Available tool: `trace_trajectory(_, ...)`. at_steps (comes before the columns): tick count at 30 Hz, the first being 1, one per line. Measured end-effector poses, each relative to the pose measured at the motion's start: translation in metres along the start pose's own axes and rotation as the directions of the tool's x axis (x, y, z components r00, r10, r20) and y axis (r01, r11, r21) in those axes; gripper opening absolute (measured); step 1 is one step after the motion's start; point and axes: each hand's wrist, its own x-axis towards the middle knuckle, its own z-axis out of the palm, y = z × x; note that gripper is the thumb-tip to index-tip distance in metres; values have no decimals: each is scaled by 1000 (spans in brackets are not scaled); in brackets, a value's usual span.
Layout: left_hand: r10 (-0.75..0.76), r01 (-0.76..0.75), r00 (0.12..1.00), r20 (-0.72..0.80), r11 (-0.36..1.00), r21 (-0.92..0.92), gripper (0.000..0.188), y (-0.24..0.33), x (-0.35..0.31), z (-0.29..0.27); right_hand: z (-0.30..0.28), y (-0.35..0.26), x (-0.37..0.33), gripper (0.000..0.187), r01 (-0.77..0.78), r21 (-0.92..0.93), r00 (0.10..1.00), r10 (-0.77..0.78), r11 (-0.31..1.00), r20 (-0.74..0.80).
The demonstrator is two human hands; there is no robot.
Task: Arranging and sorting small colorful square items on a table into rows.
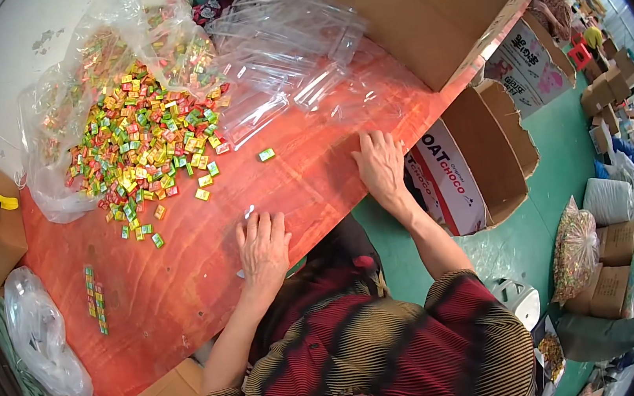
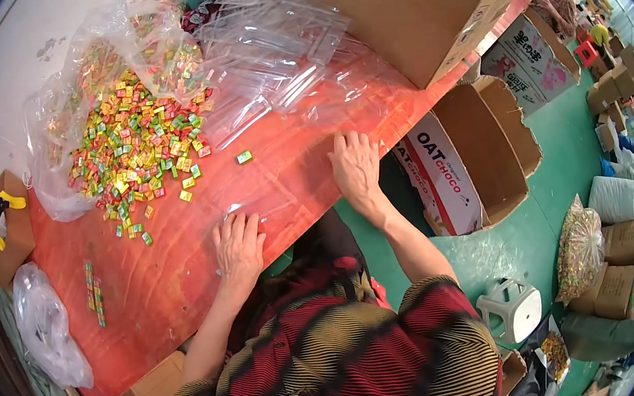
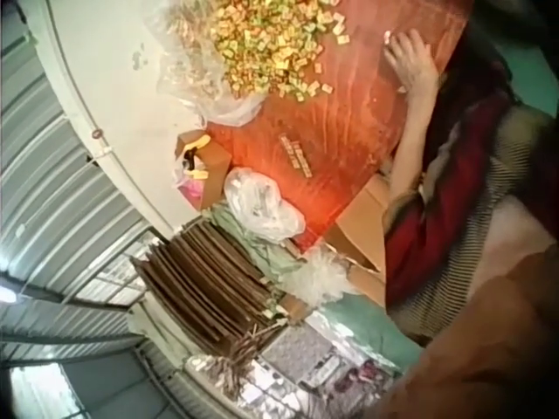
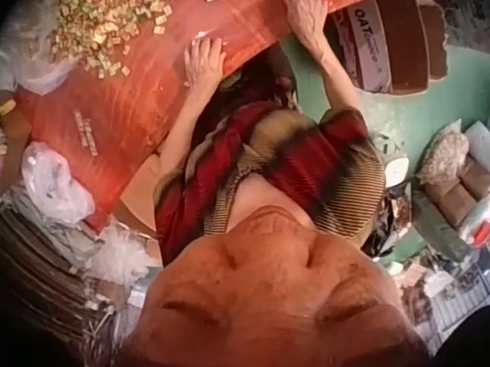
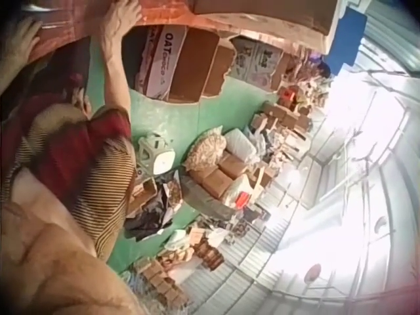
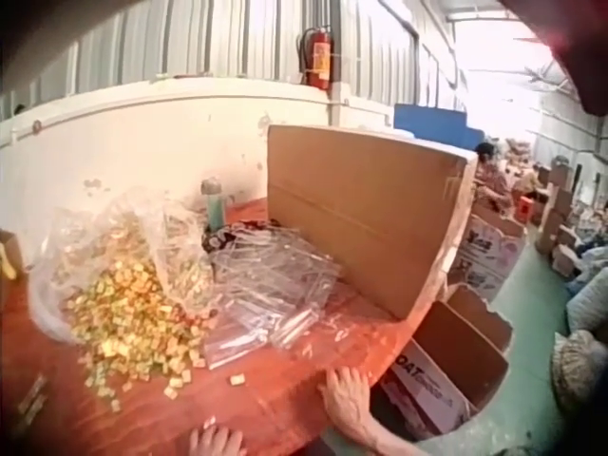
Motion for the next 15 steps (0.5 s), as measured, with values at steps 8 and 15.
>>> trace_trajectory(8, -108, 109, 989, -102, 994, 4, 15, -19, -36, -29, 12, -30, -23, 9, 248, 175, 950, -274, 953, 146)
trace_trajectory(15, -215, 213, 972, -96, 977, -24, 17, -27, -62, -44, 5, -60, -29, 8, 399, 405, 833, -510, 823, 214)
